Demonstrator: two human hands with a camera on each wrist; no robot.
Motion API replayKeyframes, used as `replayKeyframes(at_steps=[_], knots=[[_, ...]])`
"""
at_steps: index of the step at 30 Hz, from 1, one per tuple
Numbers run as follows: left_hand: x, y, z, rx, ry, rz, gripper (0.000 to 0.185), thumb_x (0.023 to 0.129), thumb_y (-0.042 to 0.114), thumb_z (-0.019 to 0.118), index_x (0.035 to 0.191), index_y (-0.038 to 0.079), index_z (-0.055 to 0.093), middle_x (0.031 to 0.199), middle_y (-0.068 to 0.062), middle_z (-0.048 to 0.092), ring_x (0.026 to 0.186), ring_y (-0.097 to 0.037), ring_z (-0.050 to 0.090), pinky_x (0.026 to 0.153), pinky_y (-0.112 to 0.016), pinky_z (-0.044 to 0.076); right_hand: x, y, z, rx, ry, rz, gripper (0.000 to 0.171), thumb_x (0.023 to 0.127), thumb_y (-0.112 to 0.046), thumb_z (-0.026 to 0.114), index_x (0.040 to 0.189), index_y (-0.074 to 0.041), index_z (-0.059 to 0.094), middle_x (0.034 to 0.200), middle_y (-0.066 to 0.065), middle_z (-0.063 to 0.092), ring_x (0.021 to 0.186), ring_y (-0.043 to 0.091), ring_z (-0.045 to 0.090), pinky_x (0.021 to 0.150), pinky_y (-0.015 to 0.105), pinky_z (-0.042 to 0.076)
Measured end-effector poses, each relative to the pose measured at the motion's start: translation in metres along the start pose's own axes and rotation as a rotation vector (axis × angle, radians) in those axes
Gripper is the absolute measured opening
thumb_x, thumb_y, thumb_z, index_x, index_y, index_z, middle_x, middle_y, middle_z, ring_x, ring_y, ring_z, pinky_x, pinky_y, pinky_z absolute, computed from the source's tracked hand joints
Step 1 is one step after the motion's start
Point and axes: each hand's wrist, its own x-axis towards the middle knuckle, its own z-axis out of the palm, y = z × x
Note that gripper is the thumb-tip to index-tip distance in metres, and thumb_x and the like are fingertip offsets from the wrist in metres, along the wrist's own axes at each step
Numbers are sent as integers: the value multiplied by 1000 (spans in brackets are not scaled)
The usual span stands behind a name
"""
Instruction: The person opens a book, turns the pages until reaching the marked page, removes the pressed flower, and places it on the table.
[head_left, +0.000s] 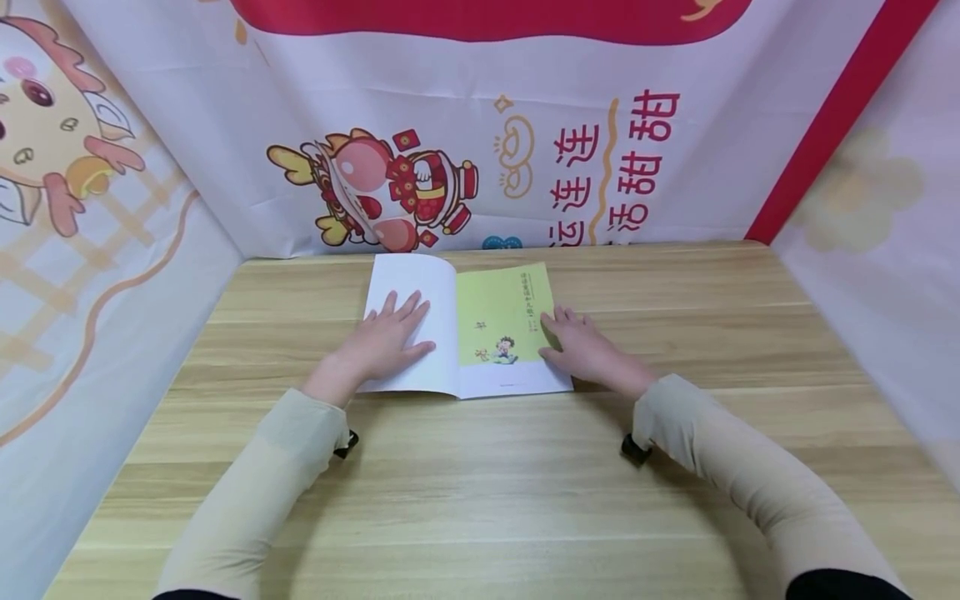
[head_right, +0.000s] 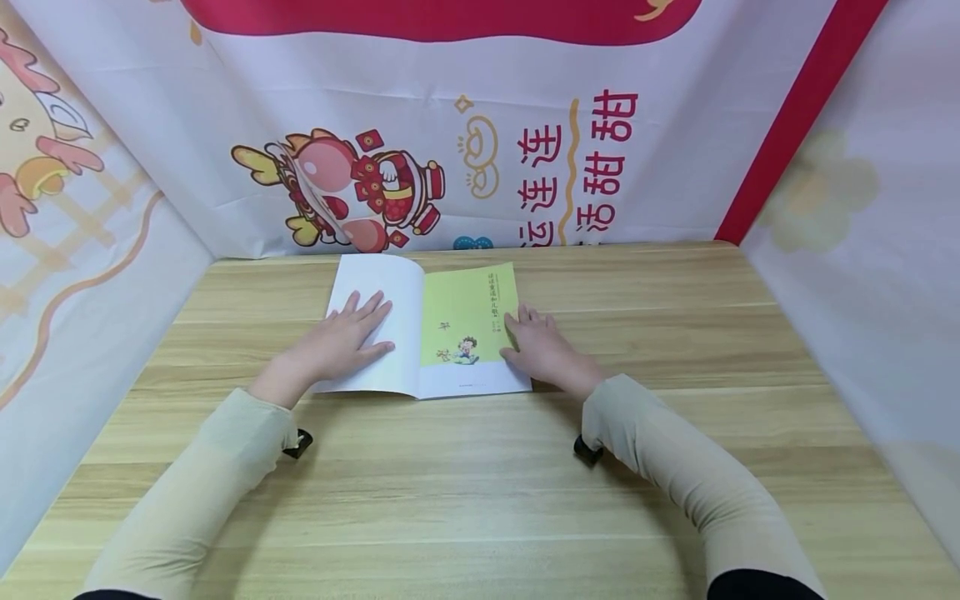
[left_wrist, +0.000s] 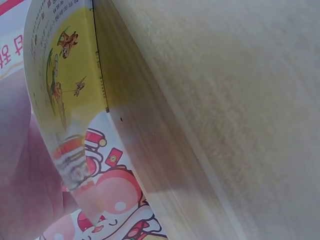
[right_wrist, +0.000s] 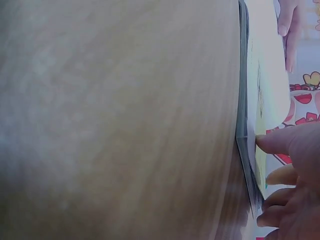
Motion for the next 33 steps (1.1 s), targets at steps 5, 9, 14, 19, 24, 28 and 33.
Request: replayKeyframes(at_steps=[5,9,14,19,24,28,33], knots=[[0,0,1,3,12,12,80,105,53,48,165,11,17,172,-7,6,156,-35,-6,121,-64,6,-4,-3,-3,94,110,-27,58,101,-17,67,154,-7,45,165,23,19,150,43,25,117,56,29],[0,2,1,3,17,22,79,106,55,46,165,12,16,172,-6,6,156,-34,-6,121,-64,5,-6,-4,-6,263,242,-42,45,96,-2,68,140,-7,62,163,16,32,144,36,41,107,47,47],[0,3,1,-9,15,29,79,106,55,45,165,12,16,172,-8,4,156,-36,-6,121,-63,4,-3,-1,-10,445,389,-47,33,92,3,71,124,-3,72,146,14,58,110,29,68,87,39,59],[0,4,2,-6,12,26,79,106,55,44,165,11,16,172,-8,4,156,-36,-6,121,-63,5,2,6,-10,543,421,-5,36,88,2,76,124,-2,70,118,16,69,95,28,70,82,38,60],[-1,4,2,-12,14,25,79,106,55,45,165,11,16,172,-8,4,156,-36,-6,121,-63,4,7,12,-8,579,422,33,39,87,0,80,124,-1,69,105,15,70,94,26,67,83,36,57],[-1,4,2,-18,16,23,79,106,54,46,165,11,17,172,-9,4,156,-36,-6,121,-63,4,10,14,-8,585,410,83,44,87,-3,81,128,-2,67,99,13,71,90,24,67,78,32,56],[0,3,3,-12,18,25,79,106,55,45,165,11,17,172,-9,4,156,-37,-5,121,-64,5,11,14,-9,584,388,125,48,87,-4,80,133,-5,66,99,12,73,89,23,68,76,30,56]])
